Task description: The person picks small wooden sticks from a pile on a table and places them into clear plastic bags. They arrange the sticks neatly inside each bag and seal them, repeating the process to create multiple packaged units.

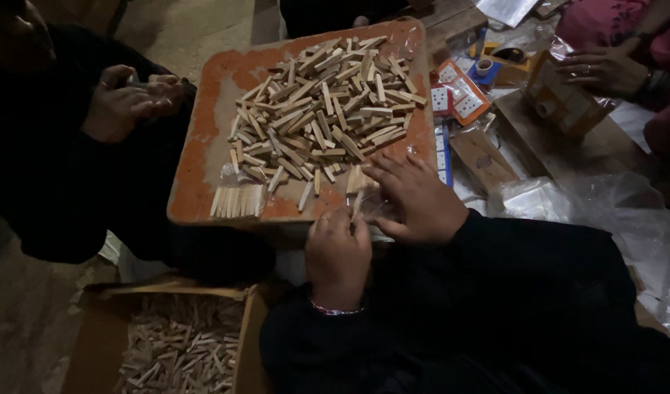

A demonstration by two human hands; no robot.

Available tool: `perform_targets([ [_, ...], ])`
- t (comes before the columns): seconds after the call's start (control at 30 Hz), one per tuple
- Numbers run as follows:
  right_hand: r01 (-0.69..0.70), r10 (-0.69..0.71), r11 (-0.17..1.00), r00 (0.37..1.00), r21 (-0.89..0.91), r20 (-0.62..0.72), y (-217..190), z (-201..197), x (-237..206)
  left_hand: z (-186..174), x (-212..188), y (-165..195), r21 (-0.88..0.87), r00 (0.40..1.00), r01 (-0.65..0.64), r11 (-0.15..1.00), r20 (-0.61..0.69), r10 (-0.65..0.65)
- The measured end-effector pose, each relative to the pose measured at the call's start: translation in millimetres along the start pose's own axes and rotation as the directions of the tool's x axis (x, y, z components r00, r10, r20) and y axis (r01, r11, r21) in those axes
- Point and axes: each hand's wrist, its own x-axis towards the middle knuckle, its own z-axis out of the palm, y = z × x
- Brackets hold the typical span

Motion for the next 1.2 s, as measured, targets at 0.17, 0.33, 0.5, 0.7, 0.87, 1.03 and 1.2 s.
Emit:
perform_targets([
  [0.17, 0.031, -0.031, 0.999, 0.999, -0.027, -0.011, 1.8, 5.1, -1.1, 8.8, 4.7, 1.5, -0.022, 0.984, 0.140, 0.990, 0.111, -0.136],
  [0.33, 0.016, -0.017, 0.998, 1.000, -0.053, -0.011, 0.6, 6.5, -1.3, 16.4, 7.9, 0.8, -0.025, 0.997, 0.070, 0.997, 0.027, -0.069],
  [0.5, -0.004, 0.003, 1.000, 0.999, -0.026, -0.047, -0.2, 6.1, -3.7, 23.0, 9.6, -1.8, -0.025, 1.000, 0.027, 0.999, 0.016, -0.027],
  [0.7, 0.018, -0.023, 0.998, 0.995, -0.053, -0.097, -0.4, 6.6, -4.9, 23.5, 8.9, -12.3, -0.106, 0.995, -0.071, 0.992, 0.056, 0.077],
  [0.87, -0.029, 0.028, 0.998, 0.999, -0.050, -0.022, -0.5, 4.5, -3.3, 22.1, 13.9, -19.1, -0.086, 0.984, 0.036, 0.996, 0.178, -0.020],
  [1.03, 0.001, -0.005, 0.998, 0.998, -0.061, -0.058, -2.4, 2.1, -2.6, 18.5, 21.4, -21.1, -0.088, 0.999, 0.006, 0.996, 0.032, -0.003],
  [1.2, -0.004, 0.003, 1.000, 0.999, -0.027, -0.043, -2.2, 1.9, -1.6, 16.5, 32.7, -24.4, -0.103, 0.982, -0.186, 0.977, -0.065, 0.180],
])
